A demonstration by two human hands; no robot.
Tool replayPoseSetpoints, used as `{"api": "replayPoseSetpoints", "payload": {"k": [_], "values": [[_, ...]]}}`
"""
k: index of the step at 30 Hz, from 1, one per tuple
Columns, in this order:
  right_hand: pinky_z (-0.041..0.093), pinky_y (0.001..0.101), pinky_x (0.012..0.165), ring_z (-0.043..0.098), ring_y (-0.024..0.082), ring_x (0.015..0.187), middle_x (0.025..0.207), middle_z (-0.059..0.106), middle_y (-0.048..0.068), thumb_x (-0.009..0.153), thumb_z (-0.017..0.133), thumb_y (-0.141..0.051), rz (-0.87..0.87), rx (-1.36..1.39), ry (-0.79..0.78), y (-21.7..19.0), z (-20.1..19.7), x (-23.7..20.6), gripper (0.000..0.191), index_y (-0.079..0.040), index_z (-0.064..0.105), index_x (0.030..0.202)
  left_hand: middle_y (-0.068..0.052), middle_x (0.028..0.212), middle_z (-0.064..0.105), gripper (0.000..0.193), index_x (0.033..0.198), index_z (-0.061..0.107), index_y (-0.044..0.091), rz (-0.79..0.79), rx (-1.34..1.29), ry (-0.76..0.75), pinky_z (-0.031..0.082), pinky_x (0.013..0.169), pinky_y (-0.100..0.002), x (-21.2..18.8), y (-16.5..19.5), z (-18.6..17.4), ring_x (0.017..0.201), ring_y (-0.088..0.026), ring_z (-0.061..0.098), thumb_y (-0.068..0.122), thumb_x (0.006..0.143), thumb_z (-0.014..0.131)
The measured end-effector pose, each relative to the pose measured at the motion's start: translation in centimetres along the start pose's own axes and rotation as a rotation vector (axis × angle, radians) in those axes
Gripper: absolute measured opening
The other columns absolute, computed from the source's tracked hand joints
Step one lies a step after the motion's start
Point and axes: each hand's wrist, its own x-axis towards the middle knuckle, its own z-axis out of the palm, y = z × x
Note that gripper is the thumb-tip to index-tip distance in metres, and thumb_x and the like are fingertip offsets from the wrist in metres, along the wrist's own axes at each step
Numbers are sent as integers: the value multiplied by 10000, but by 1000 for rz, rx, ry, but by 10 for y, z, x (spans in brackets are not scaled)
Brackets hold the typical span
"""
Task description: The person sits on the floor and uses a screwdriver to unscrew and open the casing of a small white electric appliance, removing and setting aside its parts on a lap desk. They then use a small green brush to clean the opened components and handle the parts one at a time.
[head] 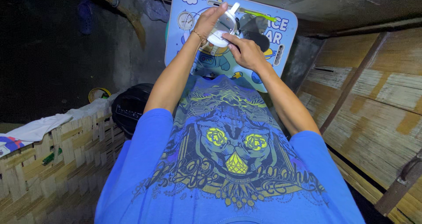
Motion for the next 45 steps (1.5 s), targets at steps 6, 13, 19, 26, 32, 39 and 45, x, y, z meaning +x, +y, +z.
{"api": "replayPoseSetpoints", "payload": {"k": [6, 13, 19, 26, 32, 39, 45], "values": [[544, 446, 867, 729, 403, 963, 1085, 732, 204, 1047, 574, -193, 194, 176, -4, 11, 15, 0, 400, -196, 592, 1447, -64, 930, 771, 702, 1063, 740, 62, 105, 77, 66, 608, 676, -249, 5, -3, 2, 790, -111, 747, 721, 829, 685], [542, 386, 828, 736, 315, 876, 1028, 748, 195, 1045, 583, -232, 262, 237, 18, 14, 22, 0, 388, -207, 609, 1431, -44, 948, 763, 736, 1098, 743, 65, -1, 30, 38, 588, 684, -275, 9, -6, -1, 796, -130, 733, 724, 775, 687], [545, 393, 824, 713, 335, 877, 1041, 743, 191, 1045, 558, -245, 342, 268, -50, 12, 18, 0, 414, -217, 576, 1457, -56, 983, 768, 746, 1099, 749, 57, 18, 14, 56, 587, 768, -278, 9, -11, 4, 876, -130, 729, 725, 768, 715], [517, 484, 881, 677, 464, 1040, 1146, 723, 244, 1066, 545, -224, 235, 170, 7, 1, 14, 0, 404, -181, 557, 1468, -57, 987, 762, 756, 1100, 742, 57, 73, 48, 91, 581, 793, -288, 8, -7, 7, 896, -135, 719, 744, 790, 691], [540, 489, 867, 705, 464, 1007, 1023, 726, 268, 1042, 563, -225, 307, 201, 3, -14, 13, 1, 380, -169, 569, 1418, -51, 939, 752, 713, 1110, 721, 99, -99, -8, 23, 558, 695, -346, -5, 10, 4, 794, -193, 705, 714, 753, 659], [525, 524, 881, 660, 504, 1044, 1091, 711, 299, 1050, 566, -203, 212, 143, 46, -13, 12, 2, 384, -103, 565, 1421, -43, 964, 758, 715, 1029, 771, 47, 127, 121, 106, 555, 830, -279, 6, -1, 10, 909, -128, 698, 722, 806, 693], [514, 537, 881, 651, 497, 1017, 1082, 693, 305, 1037, 555, -217, 256, 24, -44, -9, 0, 8, 385, -112, 599, 1404, -31, 931, 751, 685, 1009, 775, 53, 139, 149, 244, 523, 807, -266, 4, -8, 19, 875, -116, 659, 698, 786, 715]]}}
